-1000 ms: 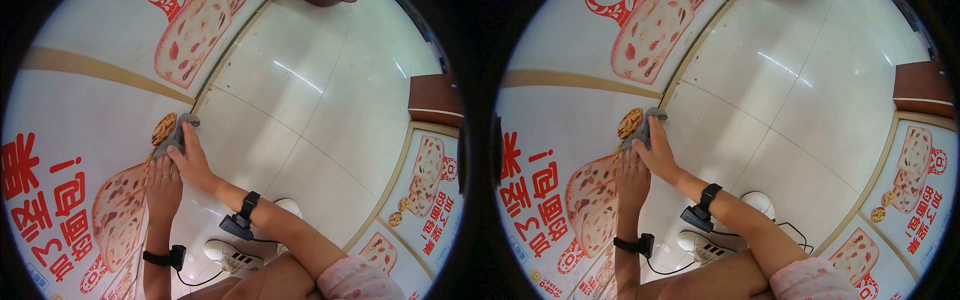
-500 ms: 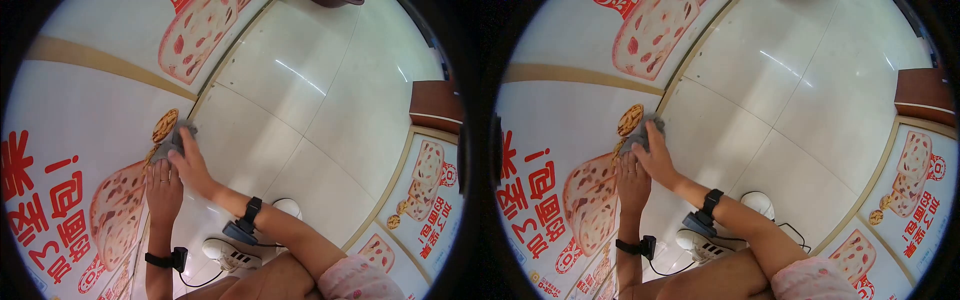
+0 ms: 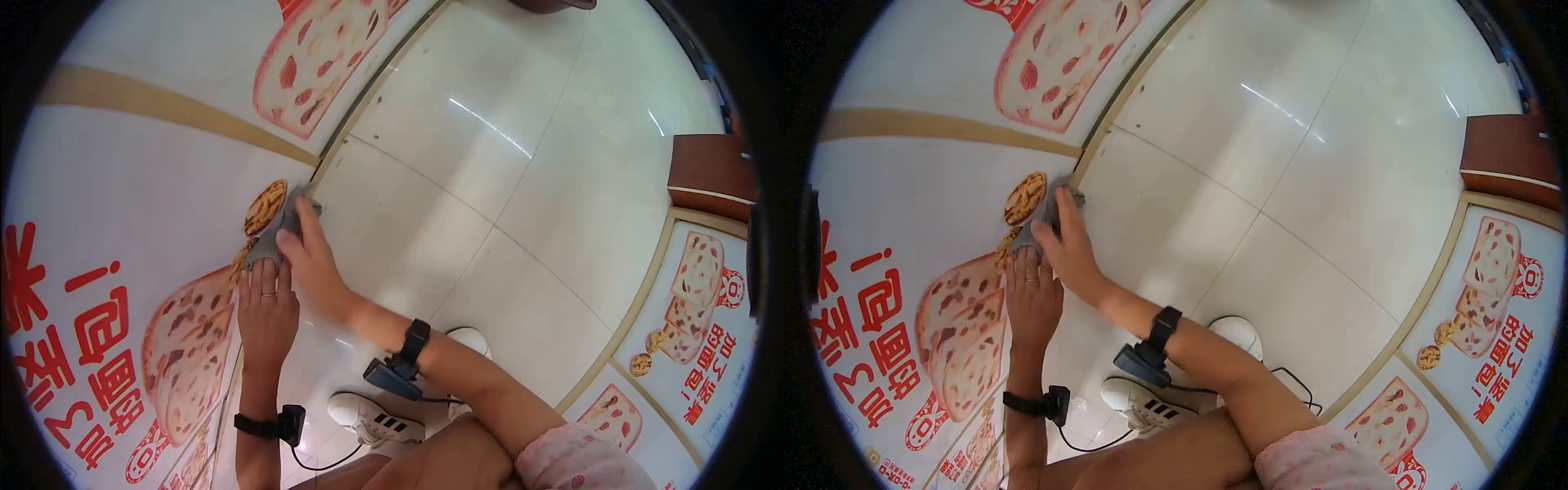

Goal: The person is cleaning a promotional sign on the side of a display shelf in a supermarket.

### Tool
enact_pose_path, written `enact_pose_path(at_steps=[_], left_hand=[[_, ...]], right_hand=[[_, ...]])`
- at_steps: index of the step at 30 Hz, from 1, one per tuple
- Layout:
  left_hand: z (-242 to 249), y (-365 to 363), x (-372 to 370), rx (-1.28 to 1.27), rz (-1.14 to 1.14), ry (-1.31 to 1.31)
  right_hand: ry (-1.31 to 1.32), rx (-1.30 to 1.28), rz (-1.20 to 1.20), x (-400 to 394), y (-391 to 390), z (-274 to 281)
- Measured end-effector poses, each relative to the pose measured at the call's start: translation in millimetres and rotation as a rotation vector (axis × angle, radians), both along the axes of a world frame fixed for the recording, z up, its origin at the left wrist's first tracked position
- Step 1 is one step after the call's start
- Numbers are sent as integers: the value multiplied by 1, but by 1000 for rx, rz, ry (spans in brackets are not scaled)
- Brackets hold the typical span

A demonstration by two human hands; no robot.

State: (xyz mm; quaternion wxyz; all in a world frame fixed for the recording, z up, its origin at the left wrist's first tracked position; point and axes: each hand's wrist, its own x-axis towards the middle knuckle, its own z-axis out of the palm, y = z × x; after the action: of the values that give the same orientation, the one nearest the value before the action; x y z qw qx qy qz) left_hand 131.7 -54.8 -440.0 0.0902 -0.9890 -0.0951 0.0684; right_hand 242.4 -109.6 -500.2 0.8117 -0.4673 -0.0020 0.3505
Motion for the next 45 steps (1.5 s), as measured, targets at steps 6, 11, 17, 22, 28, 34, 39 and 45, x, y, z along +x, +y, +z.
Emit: enact_pose_path(at_steps=[6,11,17,22,28,34,39,45], left_hand=[[1,2,1,3,-18,-9],[13,-5,2,41,52,-108],[107,10,20,371,133,-575],[105,3,28,472,113,-478],[58,1,0,370,62,-276],[144,12,1,499,216,-526],[216,10,8,632,277,-565],[128,7,-53,541,301,-478]], right_hand=[[-106,-45,50,-13,-3,9],[-618,-131,33,0,-12,59],[-1117,85,58,30,-7,149],[-1243,-244,-93,44,-7,95],[-975,-215,-19,16,-14,46],[-1301,-25,-221,41,16,151],[-1409,66,-380,48,36,231],[-1646,89,-10,-2,14,137]])
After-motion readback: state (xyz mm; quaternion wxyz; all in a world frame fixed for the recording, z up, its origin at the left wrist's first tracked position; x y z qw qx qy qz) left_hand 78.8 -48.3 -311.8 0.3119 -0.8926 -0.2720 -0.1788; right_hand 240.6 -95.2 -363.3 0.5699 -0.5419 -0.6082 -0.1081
